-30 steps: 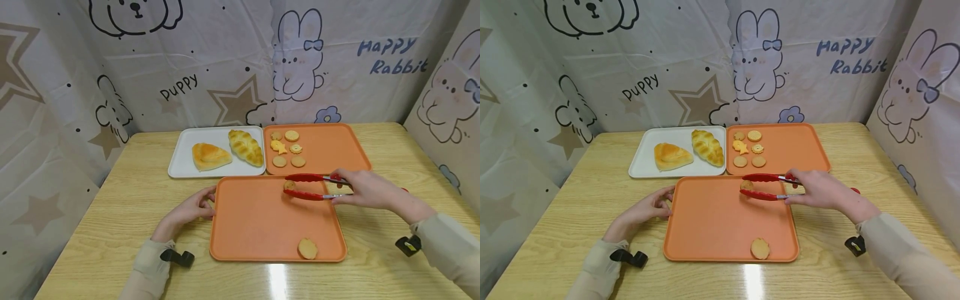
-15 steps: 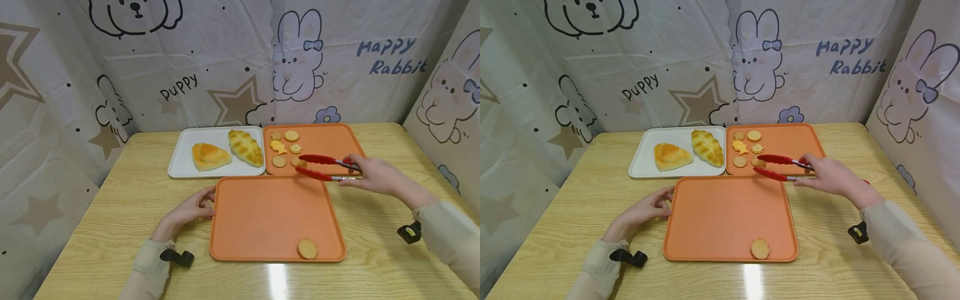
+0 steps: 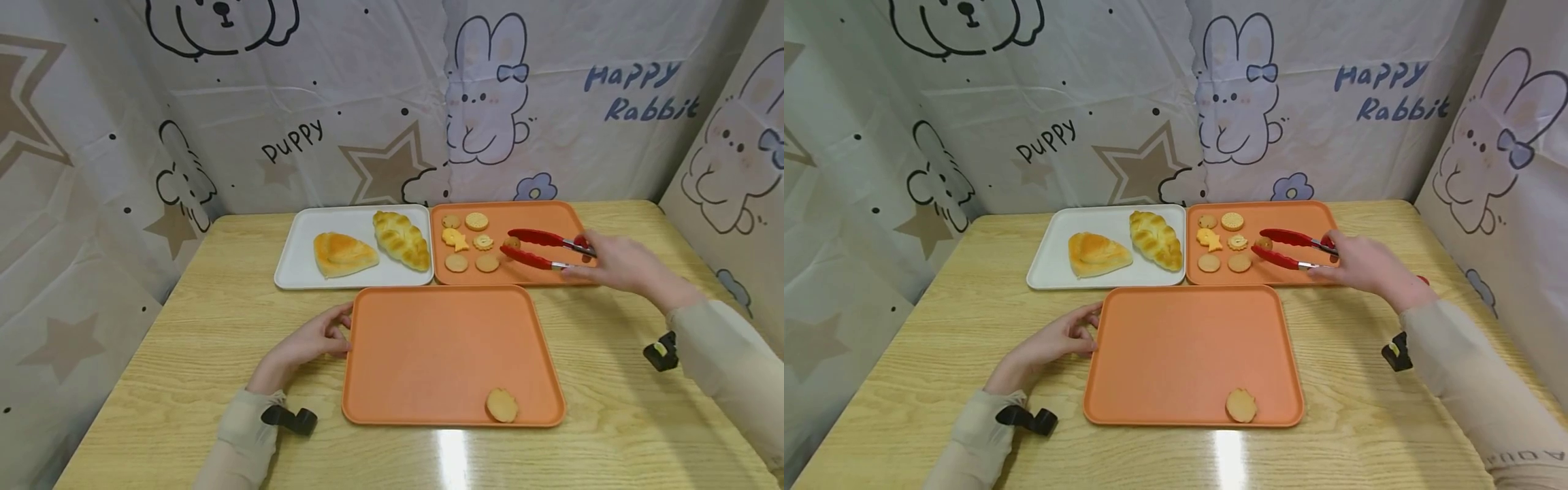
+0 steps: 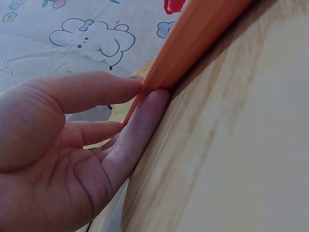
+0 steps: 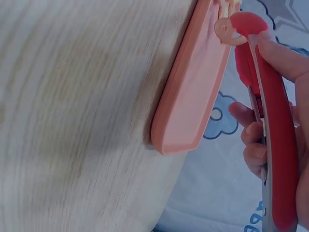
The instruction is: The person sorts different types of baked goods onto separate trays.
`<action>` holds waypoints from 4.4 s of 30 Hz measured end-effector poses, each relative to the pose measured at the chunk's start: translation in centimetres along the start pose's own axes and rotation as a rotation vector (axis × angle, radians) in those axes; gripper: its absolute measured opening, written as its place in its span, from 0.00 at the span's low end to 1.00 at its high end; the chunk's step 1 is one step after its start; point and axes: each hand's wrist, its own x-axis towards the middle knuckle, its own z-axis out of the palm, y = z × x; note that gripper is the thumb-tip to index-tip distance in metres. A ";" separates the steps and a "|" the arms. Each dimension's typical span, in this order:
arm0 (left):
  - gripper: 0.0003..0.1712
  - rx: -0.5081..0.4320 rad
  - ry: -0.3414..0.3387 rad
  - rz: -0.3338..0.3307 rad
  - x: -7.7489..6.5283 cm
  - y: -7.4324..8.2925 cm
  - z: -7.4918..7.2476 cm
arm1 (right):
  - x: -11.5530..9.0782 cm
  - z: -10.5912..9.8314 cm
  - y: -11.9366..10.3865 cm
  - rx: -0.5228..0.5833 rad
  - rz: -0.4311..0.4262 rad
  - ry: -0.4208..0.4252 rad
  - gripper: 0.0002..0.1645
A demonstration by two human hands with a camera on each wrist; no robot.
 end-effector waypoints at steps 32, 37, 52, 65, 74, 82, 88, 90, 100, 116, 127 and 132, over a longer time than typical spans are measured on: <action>0.46 0.016 0.001 -0.001 0.1 0.0 -0.1 | 4.6 2.0 1.3 0.119 0.134 -0.050 0.48; 0.47 0.015 -0.005 0.009 0.0 -0.2 -0.2 | 4.4 2.1 1.6 0.132 0.150 -0.047 0.49; 0.47 0.018 -0.002 0.012 0.0 -0.2 -0.1 | 1.1 1.0 1.1 0.108 0.111 -0.035 0.52; 0.47 0.003 -0.014 0.015 0.0 -0.1 -0.1 | -3.8 0.6 -1.1 0.083 0.029 -0.017 0.49; 0.47 0.002 -0.020 0.015 0.1 0.0 -0.2 | -7.1 1.1 -2.8 0.132 -0.010 -0.029 0.46; 0.46 0.017 0.000 0.008 0.1 0.0 0.0 | -9.5 0.8 -3.9 0.100 -0.068 -0.050 0.44; 0.46 0.024 -0.009 0.018 0.0 0.1 0.0 | -11.0 0.7 -4.3 0.081 -0.113 -0.048 0.44; 0.46 0.024 -0.012 0.018 0.0 0.1 0.0 | -11.5 0.7 -4.4 0.078 -0.129 -0.051 0.43; 0.46 0.027 -0.019 0.022 0.1 0.1 -0.1 | -13.6 1.3 -4.8 0.109 -0.194 -0.133 0.41; 0.45 0.016 -0.011 0.028 0.0 0.2 0.2 | -14.2 2.3 -5.7 0.118 -0.255 -0.173 0.47; 0.46 0.029 0.007 0.009 0.2 0.0 0.1 | -11.3 2.8 -5.8 0.097 -0.246 -0.068 0.45; 0.46 0.028 -0.007 0.021 0.2 -0.1 0.1 | -11.1 2.6 -6.1 0.050 -0.229 -0.026 0.47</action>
